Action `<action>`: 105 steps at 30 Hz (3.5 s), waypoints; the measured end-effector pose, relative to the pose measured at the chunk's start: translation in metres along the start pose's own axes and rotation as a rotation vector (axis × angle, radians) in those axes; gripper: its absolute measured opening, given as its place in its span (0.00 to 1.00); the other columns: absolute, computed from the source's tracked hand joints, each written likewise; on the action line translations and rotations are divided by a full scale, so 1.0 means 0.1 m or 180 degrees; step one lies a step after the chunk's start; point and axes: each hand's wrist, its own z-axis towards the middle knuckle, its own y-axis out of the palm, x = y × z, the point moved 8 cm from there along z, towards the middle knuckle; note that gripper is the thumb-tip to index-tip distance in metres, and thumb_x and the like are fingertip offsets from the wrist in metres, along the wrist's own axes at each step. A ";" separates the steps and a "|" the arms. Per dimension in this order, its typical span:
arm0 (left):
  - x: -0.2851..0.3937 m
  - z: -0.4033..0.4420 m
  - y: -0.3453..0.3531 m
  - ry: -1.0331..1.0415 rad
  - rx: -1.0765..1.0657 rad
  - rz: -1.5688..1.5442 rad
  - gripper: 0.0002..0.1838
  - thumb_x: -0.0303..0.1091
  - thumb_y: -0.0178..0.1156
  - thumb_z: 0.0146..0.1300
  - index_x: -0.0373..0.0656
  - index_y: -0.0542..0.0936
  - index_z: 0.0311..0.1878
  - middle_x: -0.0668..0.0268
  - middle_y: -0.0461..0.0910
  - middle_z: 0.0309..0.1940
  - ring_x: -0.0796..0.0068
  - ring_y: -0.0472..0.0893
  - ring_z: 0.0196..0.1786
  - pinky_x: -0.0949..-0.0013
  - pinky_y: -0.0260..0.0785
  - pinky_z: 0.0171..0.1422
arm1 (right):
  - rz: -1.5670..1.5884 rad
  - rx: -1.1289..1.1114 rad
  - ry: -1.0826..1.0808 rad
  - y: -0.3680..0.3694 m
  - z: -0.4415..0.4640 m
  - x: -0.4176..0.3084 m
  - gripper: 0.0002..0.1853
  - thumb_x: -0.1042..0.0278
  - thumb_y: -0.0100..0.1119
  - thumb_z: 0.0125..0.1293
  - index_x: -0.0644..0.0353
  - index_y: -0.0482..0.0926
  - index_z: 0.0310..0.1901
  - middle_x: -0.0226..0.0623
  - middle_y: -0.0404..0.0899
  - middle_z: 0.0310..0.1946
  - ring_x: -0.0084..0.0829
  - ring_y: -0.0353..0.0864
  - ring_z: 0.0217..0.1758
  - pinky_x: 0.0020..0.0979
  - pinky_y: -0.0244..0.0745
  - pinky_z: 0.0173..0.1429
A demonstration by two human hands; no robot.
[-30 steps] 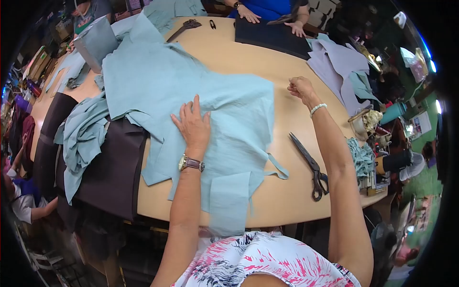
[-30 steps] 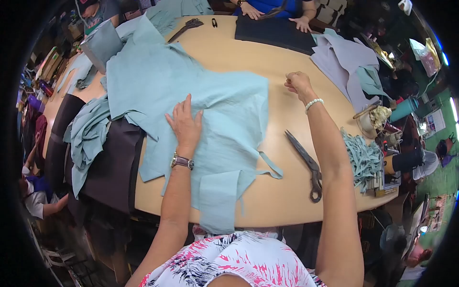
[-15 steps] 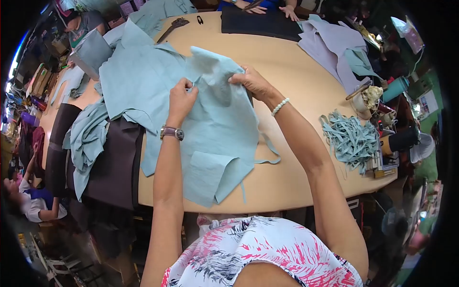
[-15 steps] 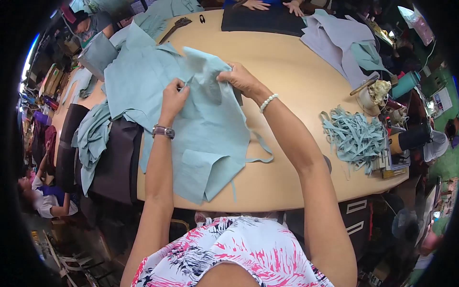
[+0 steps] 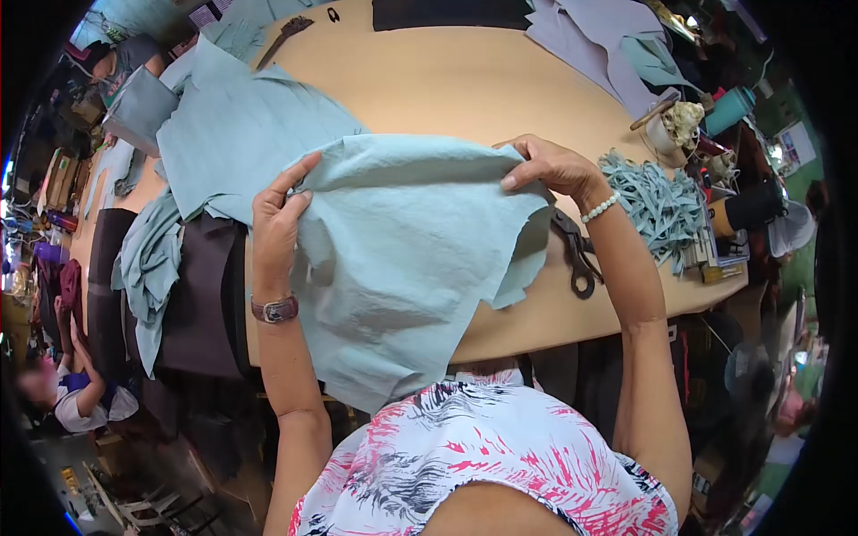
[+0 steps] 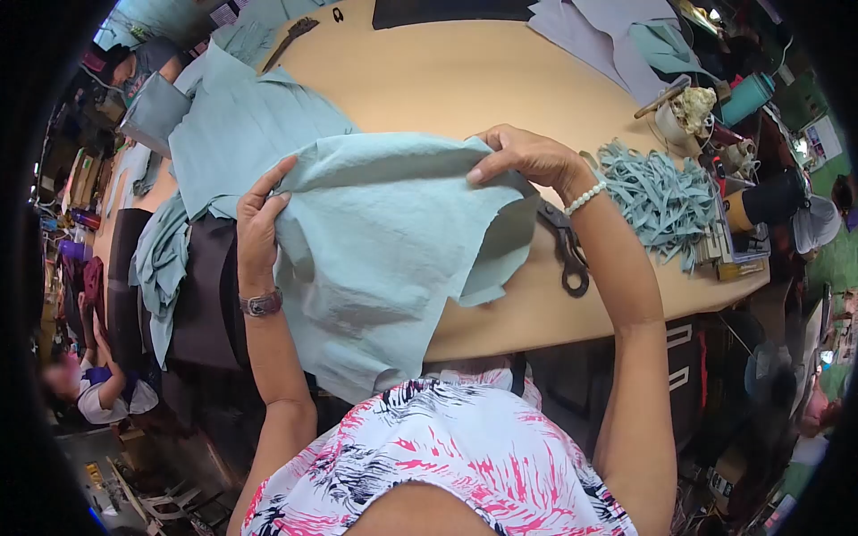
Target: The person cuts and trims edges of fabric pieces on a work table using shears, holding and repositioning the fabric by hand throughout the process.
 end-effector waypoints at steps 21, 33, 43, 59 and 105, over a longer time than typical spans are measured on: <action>-0.14 -0.01 -0.76 0.0188 0.0849 0.0049 0.29 0.16 0.47 0.50 0.31 0.62 0.60 0.56 0.67 0.56 0.73 0.72 0.52 0.75 0.62 0.57 | -0.3239 0.1824 0.1179 -1.43 -0.32 -0.48 0.19 0.70 0.58 0.47 0.61 0.74 0.44 0.38 0.77 0.35 0.27 0.74 0.38 0.29 0.68 0.41; -0.53 -0.49 -0.78 -0.0375 0.1439 0.2059 0.35 0.25 0.51 0.45 0.31 0.59 0.62 0.45 0.64 0.57 0.60 0.73 0.50 0.70 0.62 0.55 | -0.3654 0.1430 -0.1320 1.52 0.43 0.16 0.33 0.41 0.47 0.57 0.53 0.63 0.60 0.49 0.51 0.64 0.51 0.44 0.68 0.56 0.38 0.66; 0.24 -0.75 -0.02 0.0746 0.0904 0.5015 0.34 0.38 0.63 0.48 0.40 0.65 0.59 0.48 0.56 0.62 0.48 0.57 0.63 0.53 0.53 0.63 | -0.3198 0.0951 -0.1349 1.20 0.00 0.27 0.29 0.49 0.51 0.58 0.59 0.65 0.57 0.47 0.58 0.61 0.45 0.56 0.64 0.47 0.49 0.65; -0.42 -1.08 1.08 0.1213 -0.0374 0.2895 0.11 0.30 0.61 0.49 0.38 0.73 0.36 0.58 0.73 0.47 0.61 0.72 0.50 0.66 0.64 0.50 | -0.2837 0.2432 0.1099 0.12 -1.56 0.72 0.15 0.72 0.55 0.51 0.71 0.70 0.40 0.49 0.75 0.34 0.41 0.75 0.36 0.35 0.69 0.42; -0.40 -0.99 1.41 0.1789 -0.0658 0.2652 0.06 0.27 0.56 0.52 0.39 0.72 0.33 0.62 0.75 0.46 0.62 0.73 0.52 0.59 0.66 0.53 | 0.1319 0.1177 0.1090 1.46 -1.36 1.08 0.24 0.49 0.64 0.46 0.66 0.70 0.24 0.32 0.67 0.12 0.22 0.69 0.15 0.21 0.63 0.20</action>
